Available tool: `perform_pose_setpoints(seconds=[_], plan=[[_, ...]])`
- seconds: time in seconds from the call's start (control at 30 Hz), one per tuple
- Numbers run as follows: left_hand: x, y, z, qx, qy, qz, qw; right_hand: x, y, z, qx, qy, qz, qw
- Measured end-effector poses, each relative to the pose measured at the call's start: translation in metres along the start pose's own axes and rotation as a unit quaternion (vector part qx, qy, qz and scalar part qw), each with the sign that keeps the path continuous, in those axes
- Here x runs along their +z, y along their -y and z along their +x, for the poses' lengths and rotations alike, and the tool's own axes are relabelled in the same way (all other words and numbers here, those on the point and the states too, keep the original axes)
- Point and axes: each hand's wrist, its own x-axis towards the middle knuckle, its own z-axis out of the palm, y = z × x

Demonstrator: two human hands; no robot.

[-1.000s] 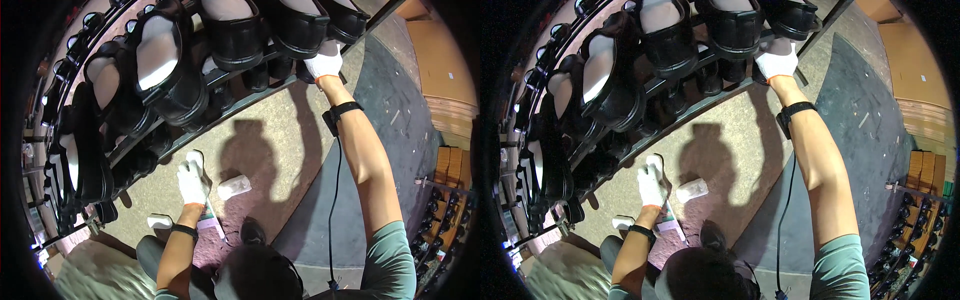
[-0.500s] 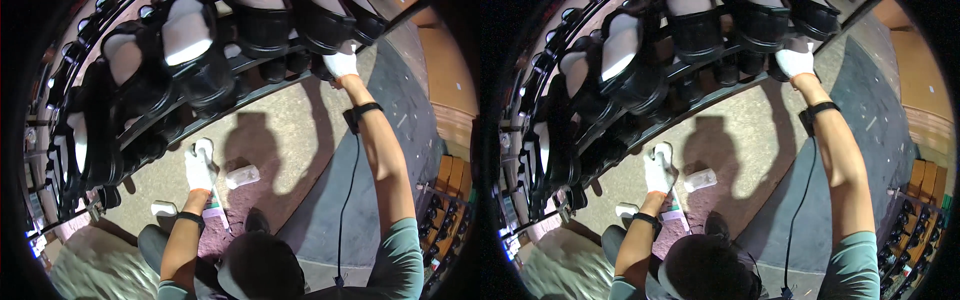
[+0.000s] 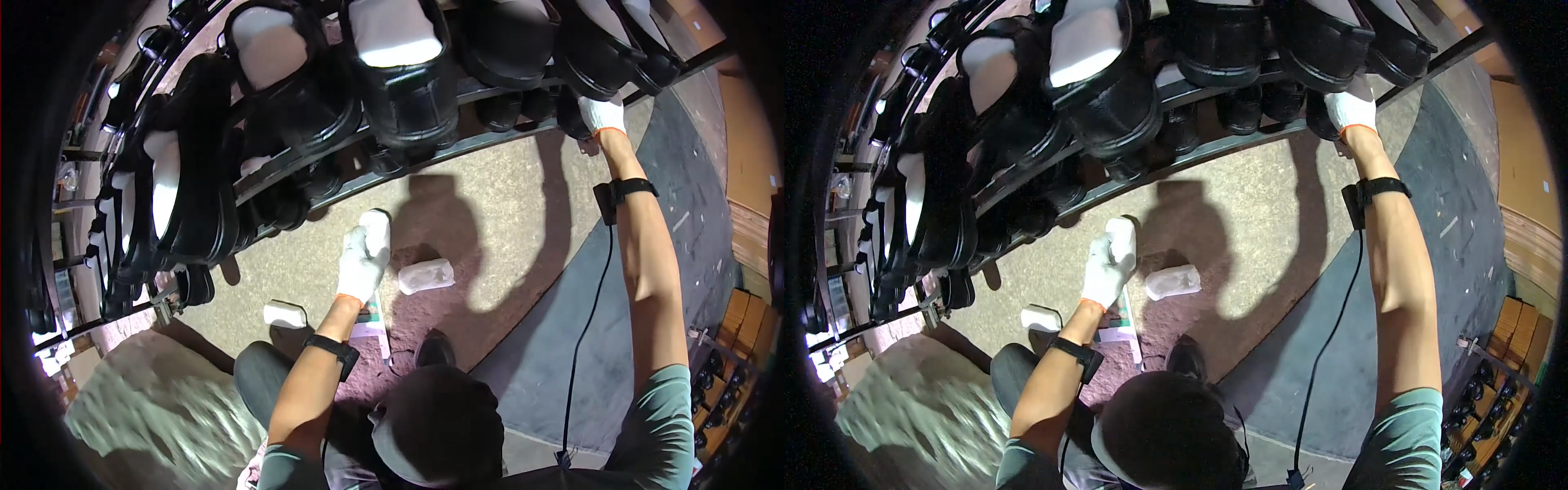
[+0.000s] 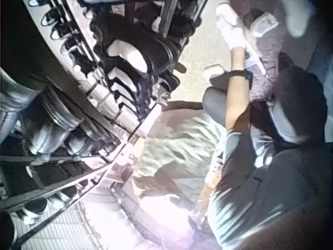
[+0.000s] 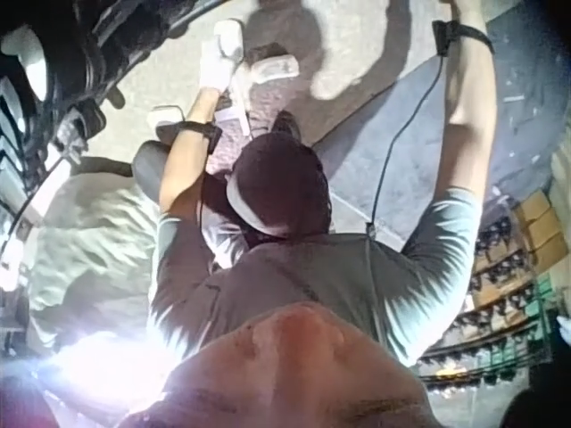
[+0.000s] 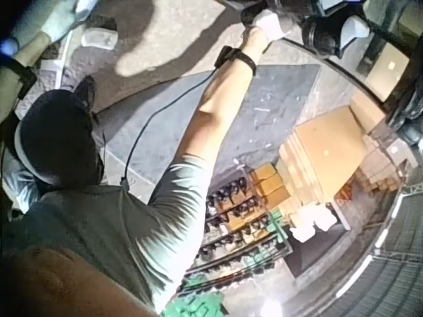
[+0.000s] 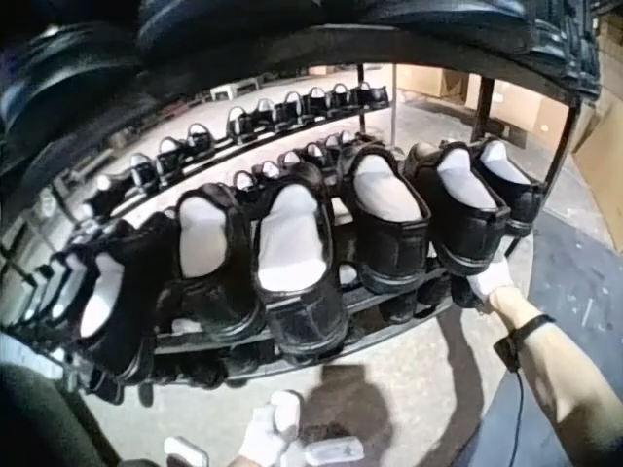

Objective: Packing black leather shoes with white protective paper or forms.

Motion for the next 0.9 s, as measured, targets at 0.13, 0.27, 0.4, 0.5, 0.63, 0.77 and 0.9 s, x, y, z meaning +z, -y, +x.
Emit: perform_pose_setpoints(seconds=[0.13,0.27,0.4,0.5,0.63,0.77,0.9], plan=[[-0.02,-0.027,-0.015,-0.139,0.14,-0.456,0.868,-0.021,0.008,0.012,0.0,0.086,-0.153,0.984],[-0.047,-0.102,-0.037,-0.154,0.198,-0.592,0.766,-0.075,0.057,-0.039,-0.062,-0.007,-0.177,0.982],[-0.057,-0.142,-0.045,-0.142,0.31,-0.613,0.713,-0.146,0.192,-0.158,-0.277,0.167,0.188,0.927],[-0.052,-0.153,-0.038,0.255,0.344,-0.301,0.852,-0.164,0.241,-0.21,-0.271,0.302,0.379,0.832],[-0.029,-0.154,-0.025,-0.034,0.516,-0.621,0.589,-0.146,0.212,-0.225,-0.19,0.316,0.326,0.87],[-0.035,-0.164,-0.04,-0.089,0.325,-0.463,0.82,-0.146,0.202,-0.167,0.106,0.113,0.397,0.905],[0.015,-0.092,-0.048,0.296,0.101,0.149,0.938,-0.086,0.135,-0.072,0.196,-0.11,0.406,0.886]])
